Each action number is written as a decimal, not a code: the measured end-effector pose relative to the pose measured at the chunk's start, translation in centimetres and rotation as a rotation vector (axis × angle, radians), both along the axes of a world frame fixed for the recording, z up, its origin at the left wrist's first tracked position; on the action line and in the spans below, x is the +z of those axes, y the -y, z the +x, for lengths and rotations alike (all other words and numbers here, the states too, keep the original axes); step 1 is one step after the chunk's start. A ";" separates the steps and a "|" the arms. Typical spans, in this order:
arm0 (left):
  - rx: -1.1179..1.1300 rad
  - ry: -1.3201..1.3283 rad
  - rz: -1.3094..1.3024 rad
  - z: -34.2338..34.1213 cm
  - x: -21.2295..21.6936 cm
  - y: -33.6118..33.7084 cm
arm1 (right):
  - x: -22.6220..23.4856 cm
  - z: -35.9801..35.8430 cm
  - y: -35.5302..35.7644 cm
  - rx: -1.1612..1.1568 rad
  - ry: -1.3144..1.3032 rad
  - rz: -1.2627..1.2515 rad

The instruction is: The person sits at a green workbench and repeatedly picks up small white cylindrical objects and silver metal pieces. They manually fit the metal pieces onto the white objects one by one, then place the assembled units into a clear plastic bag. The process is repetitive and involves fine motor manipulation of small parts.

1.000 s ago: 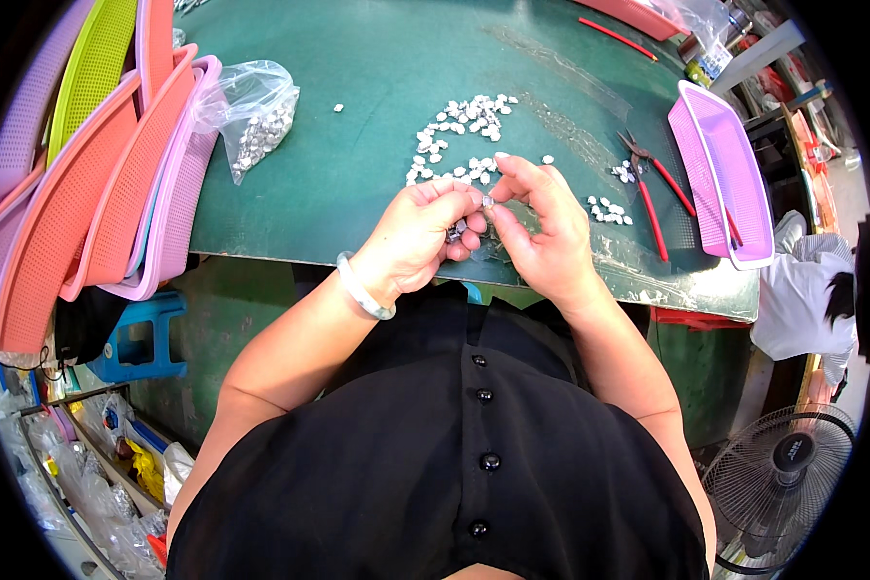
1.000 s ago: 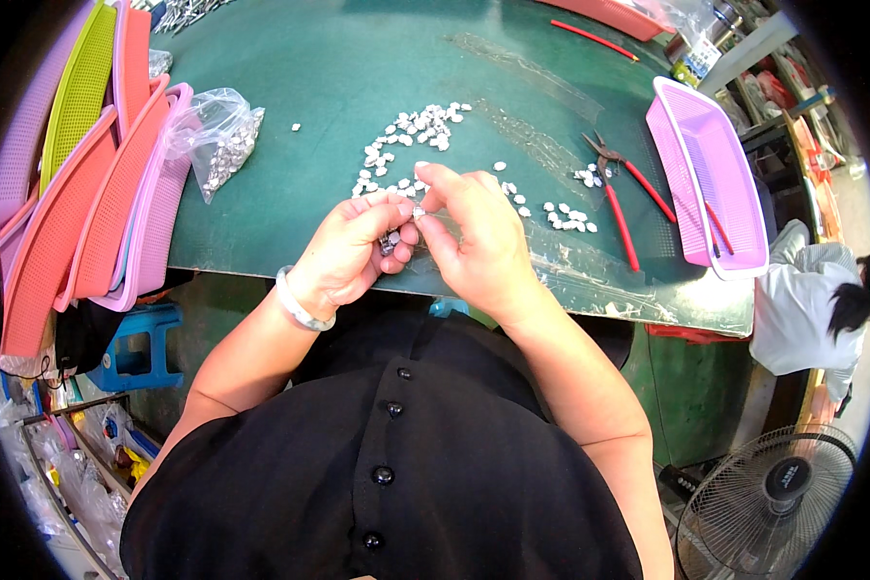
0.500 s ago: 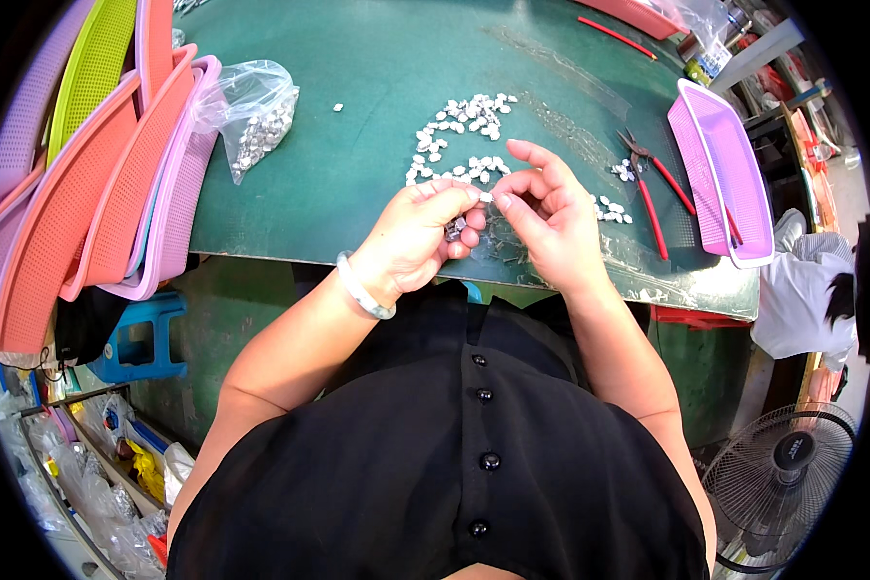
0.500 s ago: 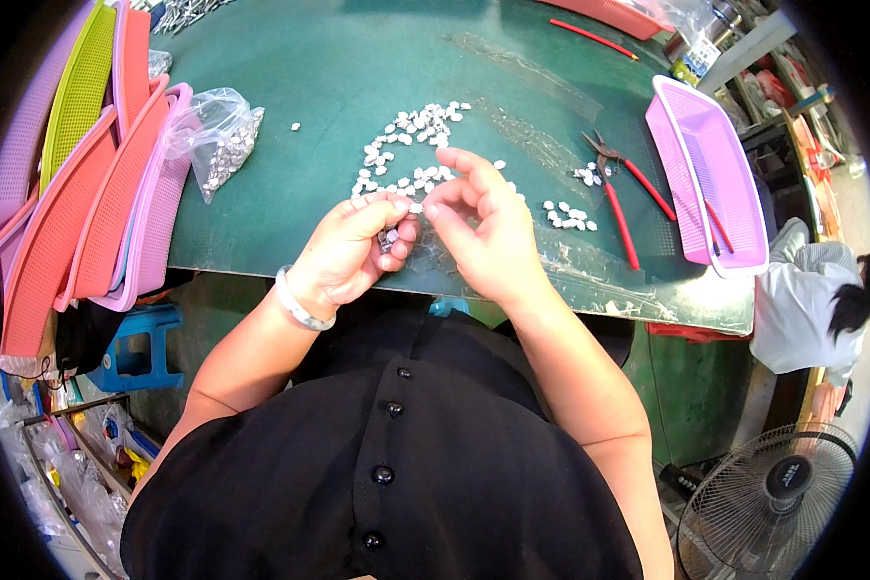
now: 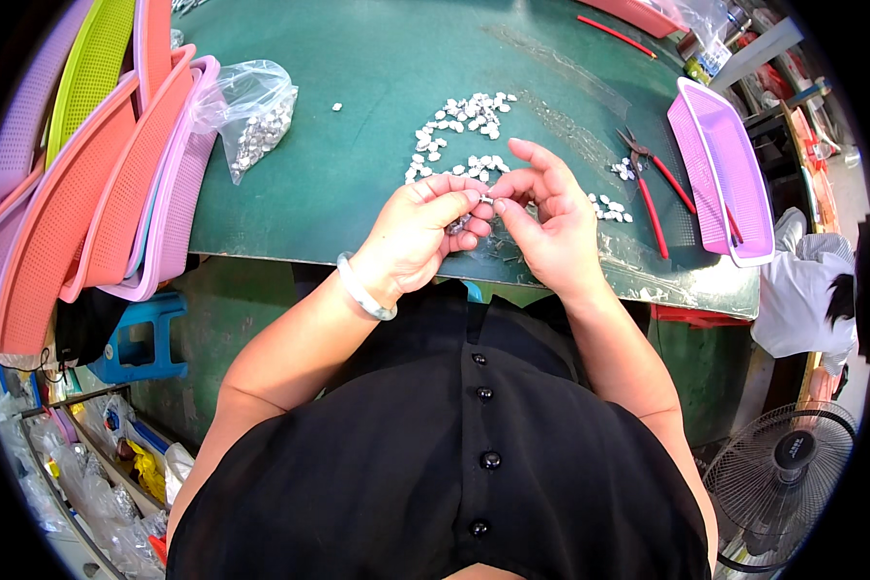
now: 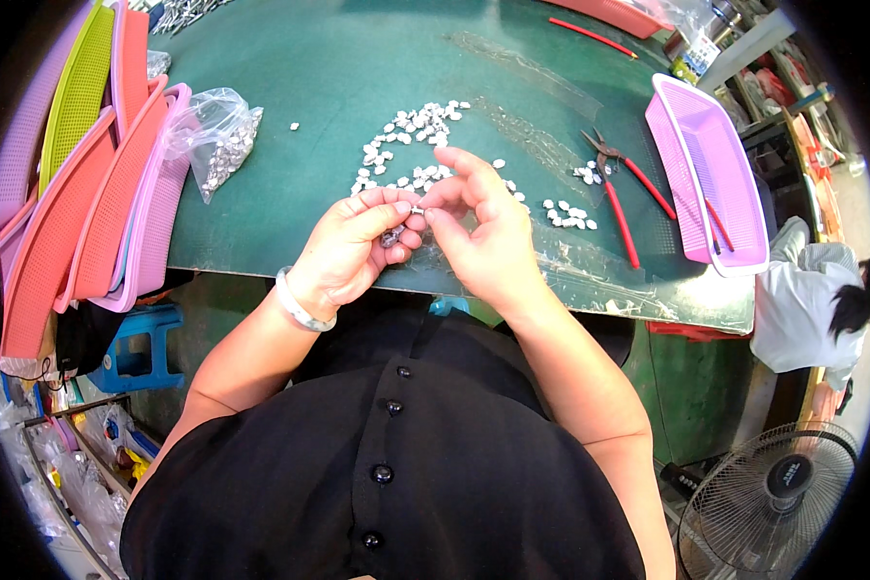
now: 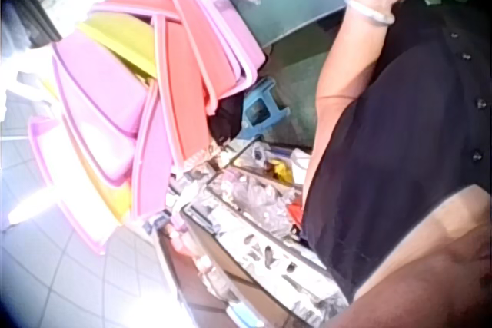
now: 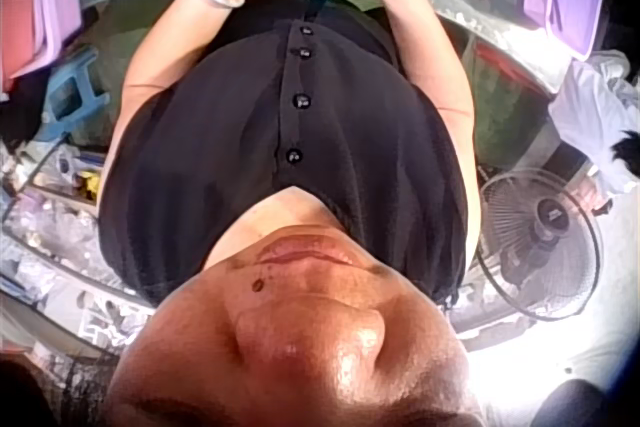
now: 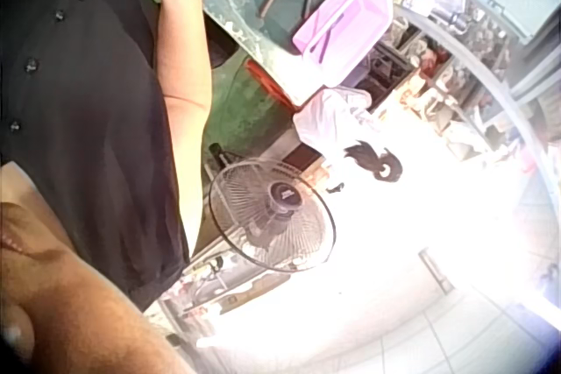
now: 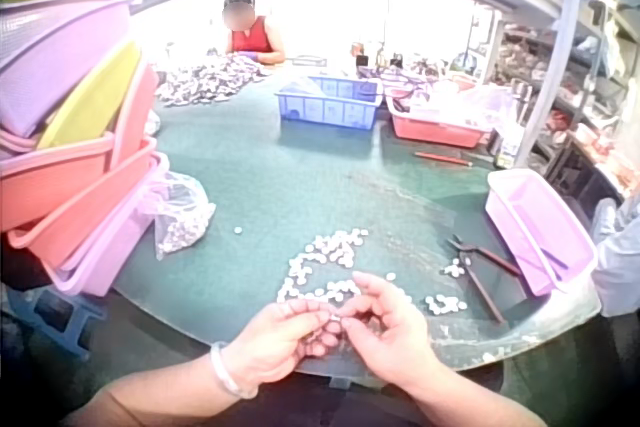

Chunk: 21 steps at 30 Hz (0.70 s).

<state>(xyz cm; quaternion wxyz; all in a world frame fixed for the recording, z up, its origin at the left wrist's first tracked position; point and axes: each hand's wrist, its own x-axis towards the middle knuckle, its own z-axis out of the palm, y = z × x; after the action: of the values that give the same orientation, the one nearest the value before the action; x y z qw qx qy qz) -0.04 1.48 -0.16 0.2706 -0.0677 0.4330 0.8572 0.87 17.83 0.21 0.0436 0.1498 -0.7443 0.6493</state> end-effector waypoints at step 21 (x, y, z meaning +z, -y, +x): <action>-0.026 0.017 0.076 -0.4 -0.2 0.6 | 0.0 -3.5 -1.6 -0.141 -0.216 0.632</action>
<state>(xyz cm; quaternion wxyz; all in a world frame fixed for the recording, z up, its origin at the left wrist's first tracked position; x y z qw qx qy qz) -0.49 0.89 -0.39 0.2880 -0.0591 0.3984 0.8688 -2.62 19.46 0.24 0.1187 0.1720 -0.9084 0.3621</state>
